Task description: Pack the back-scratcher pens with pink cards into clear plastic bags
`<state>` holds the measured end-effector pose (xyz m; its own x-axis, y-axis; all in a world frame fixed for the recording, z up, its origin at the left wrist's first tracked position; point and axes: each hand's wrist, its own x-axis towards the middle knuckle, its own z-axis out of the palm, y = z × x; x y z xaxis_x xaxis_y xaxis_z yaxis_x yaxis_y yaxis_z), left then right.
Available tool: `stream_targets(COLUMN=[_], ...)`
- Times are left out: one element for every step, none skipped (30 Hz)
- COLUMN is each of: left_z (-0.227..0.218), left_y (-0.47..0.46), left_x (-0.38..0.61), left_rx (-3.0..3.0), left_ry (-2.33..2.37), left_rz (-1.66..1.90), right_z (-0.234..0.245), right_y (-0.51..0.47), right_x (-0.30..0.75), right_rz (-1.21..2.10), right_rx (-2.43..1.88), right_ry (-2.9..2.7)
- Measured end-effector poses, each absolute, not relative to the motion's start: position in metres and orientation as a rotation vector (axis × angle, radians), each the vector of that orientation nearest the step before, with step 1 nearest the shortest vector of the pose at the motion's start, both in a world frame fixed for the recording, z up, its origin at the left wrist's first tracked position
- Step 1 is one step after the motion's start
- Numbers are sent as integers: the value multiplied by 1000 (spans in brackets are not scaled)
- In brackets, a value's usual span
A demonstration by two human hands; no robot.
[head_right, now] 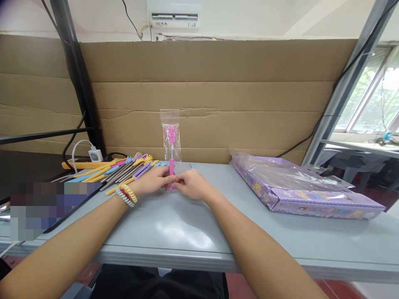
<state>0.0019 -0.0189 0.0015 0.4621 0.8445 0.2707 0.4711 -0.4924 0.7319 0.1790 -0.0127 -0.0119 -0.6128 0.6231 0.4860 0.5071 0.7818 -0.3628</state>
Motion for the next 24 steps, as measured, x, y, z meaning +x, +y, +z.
stream_targets(left_z=[2, 2, 2, 1, 1, 0, 0, -1, -1, -1, -1, -1, -1, 0, 0, 1, 1, 0, 0, 0, 0, 1, 1, 2], left_y=[-19, -20, -20, -20, -20, -19, -18, -17, -16, -15, -15, -15, -15, -15, -15, -15, -15, -15, -14, -14, -14, -14, -14, -14], left_x=[2, 2, 2, 2, 2, 2, 1, 1, 0, -1, -1, -1, -2, -2, -2, -2, -2, -2, -2, -2, -1, -1, 0, 1], left_rx=[2130, 2120, 2111, 2105, 2105, 2112, 2128, 2149, 2167, 2175, 2167, 2147, 2122, 2096, 2075, 2058, 2045, 2031, 2013, 1990, 1961, 1927, 1895, 1872], left_ry=[1089, 1083, 1072, 1057, 1041, 1025, 1011, 1000, 988, 975, 963, 950, 932, 907, 879, 849, 823, 805, 794, 792, 798, 811, 828, 849], left_rz=[848, 849, 849, 849, 848, 844, 838, 832, 831, 832, 832, 831, 825, 818, 811, 805, 807, 814, 824, 836, 849, 865, 880, 892], right_z=[-12, -11, -11, -11, -10, -10, -10, -9, -9, -9, -10, -10, -10, -10, -10, -10, -10, -9, -9, -8, -7, -6, -5, -4], right_y=[-13, -13, -14, -14, -14, -14, -14, -14, -14, -14, -14, -13, -13, -13, -13, -13, -13, -14, -14, -15, -15, -15, -15, -15], right_x=[179, 179, 179, 179, 179, 179, 179, 180, 180, 180, 180, 180, 180, 180, 179, 179, 179, 179, 179, 178, 178, 178, 178, 179], right_rz=[257, 256, 249, 238, 224, 211, 201, 197, 198, 202, 209, 220, 232, 245, 257, 270, 283, 297, 315, 337, 360, 379, 391, 399], right_rx=[-840, -845, -847, -846, -846, -849, -855, -865, -876, -889, -901, -913, -925, -934, -940, -943, -942, -940, -938, -936, -936, -937, -943, -954], right_ry=[-2362, -2359, -2356, -2353, -2349, -2342, -2334, -2326, -2318, -2311, -2306, -2301, -2296, -2290, -2282, -2273, -2266, -2257, -2247, -2231, -2208, -2175, -2135, -2095])
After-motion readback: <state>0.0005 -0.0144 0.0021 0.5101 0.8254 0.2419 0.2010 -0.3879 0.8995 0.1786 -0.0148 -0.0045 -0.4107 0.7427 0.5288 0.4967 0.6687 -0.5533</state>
